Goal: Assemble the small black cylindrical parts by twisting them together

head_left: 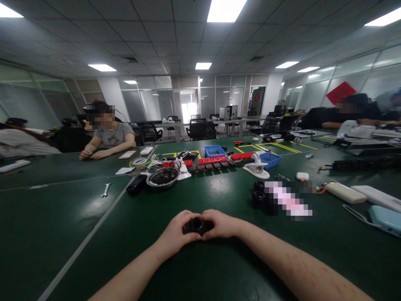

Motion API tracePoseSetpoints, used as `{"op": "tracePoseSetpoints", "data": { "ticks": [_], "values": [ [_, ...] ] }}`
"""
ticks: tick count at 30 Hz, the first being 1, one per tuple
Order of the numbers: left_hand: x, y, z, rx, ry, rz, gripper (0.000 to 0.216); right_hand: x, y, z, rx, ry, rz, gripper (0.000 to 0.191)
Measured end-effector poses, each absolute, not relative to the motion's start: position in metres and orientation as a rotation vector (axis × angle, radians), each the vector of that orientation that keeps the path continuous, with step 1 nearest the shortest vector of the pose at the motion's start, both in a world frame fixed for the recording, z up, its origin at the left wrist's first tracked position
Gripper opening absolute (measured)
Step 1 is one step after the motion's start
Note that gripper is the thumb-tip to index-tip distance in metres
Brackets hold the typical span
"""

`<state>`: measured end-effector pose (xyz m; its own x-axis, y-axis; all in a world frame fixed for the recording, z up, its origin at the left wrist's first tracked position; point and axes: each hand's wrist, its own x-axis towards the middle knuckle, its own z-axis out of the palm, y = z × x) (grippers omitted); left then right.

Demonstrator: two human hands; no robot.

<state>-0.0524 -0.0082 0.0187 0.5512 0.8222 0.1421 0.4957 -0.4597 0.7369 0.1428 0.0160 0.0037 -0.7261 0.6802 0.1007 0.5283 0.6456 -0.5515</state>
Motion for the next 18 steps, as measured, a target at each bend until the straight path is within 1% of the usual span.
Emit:
{"op": "tracePoseSetpoints", "data": {
  "ticks": [7, 10, 12, 16, 18],
  "values": [
    [-0.056, -0.004, 0.021, 2.150, 0.947, 0.618, 0.048, 0.142, 0.017, -0.001, -0.988, -2.447, 0.894, 0.037],
    [-0.056, -0.003, 0.018, 2.139, 0.936, 0.662, 0.045, 0.140, 0.014, 0.001, -1.063, -2.433, 0.878, 0.039],
    [-0.054, -0.004, 0.015, 2.129, 0.989, 0.715, 0.040, 0.136, 0.010, 0.003, -1.177, -2.441, 0.773, 0.040],
    [-0.049, -0.008, 0.010, 2.115, 1.155, 0.810, 0.036, 0.124, -0.002, 0.003, -1.393, -2.450, 0.343, 0.046],
    [-0.048, -0.010, 0.010, 2.112, 1.191, 0.829, 0.036, 0.120, -0.007, 0.003, -1.408, -2.443, 0.207, 0.049]
  ]
}}
